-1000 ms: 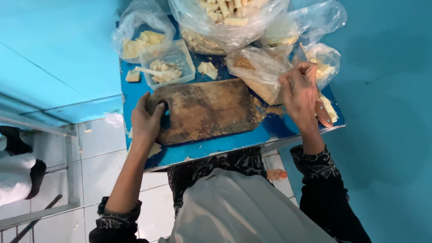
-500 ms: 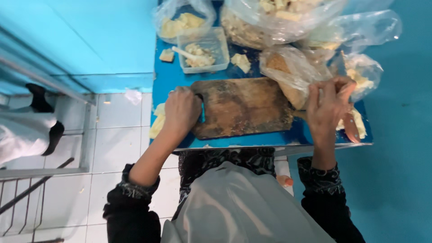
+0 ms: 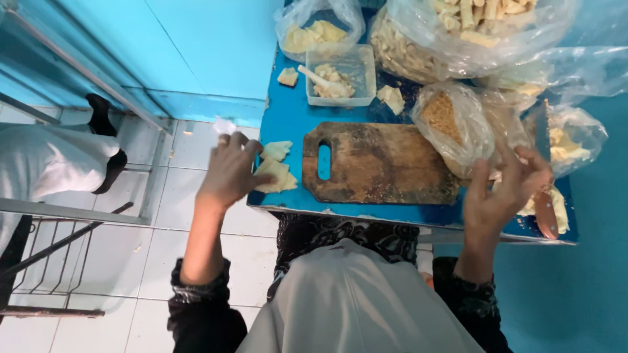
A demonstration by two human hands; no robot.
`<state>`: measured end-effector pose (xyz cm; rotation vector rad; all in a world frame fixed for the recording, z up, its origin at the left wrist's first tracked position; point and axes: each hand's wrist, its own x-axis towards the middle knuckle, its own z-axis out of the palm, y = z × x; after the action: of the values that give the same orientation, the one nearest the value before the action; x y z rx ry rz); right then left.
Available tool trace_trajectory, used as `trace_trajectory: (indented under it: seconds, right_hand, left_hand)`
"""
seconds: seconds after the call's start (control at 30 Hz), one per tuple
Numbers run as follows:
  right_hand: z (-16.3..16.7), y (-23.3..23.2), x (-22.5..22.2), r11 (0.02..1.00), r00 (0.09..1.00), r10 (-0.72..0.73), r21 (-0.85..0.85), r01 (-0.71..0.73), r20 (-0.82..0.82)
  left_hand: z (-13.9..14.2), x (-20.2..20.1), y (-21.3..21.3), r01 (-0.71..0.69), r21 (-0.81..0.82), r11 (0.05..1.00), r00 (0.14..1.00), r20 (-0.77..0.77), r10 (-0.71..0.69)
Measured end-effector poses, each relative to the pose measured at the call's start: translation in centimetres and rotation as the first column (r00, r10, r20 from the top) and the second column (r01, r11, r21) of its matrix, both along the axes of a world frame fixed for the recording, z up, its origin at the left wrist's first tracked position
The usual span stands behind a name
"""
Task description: The person folds flat dough pieces by hand on a wooden cutting board, pressing and shaping each piece, then sets the folded pieces aside and places some into a plastic bag. A knife rests on the table beside the board and bags of prepared dough pieces sit nearby.
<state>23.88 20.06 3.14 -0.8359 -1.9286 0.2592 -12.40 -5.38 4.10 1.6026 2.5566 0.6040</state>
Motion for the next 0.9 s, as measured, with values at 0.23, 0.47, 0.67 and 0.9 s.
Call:
trace_trajectory:
  seconds: [0.23, 0.47, 0.67, 0.9]
  right_hand:
    - [0.3, -4.1, -3.6, 0.975, 0.977, 0.214, 0.057, -0.214, 0.001]
    - [3.3, -7.6, -10.2, 0.767, 0.801, 0.595, -0.341, -0.544, 0.059]
    - [3.5, -8.8, -14.9, 0.572, 0.621, 0.783, -0.345, -0.744, -0.043]
    - [2.1, -7.6, -17.8, 0.577, 0.702, 0.712, -0.565, -0.590, -0.007]
  left_hand:
    - [-1.4, 3.5, -0.1, -0.103, 0.245, 0.964, 0.960, 0.277, 0.032]
    - [-1.8, 2.9, 1.4, -0.270, 0.440, 0.856, 0.367, 0.869, -0.331]
    - [-2.9, 3.4, 2.4, -0.302, 0.433, 0.849, 0.358, 0.877, -0.320]
    - [-3.6, 3.2, 1.7, -0.269, 0.371, 0.889, 0.301, 0.909, -0.289]
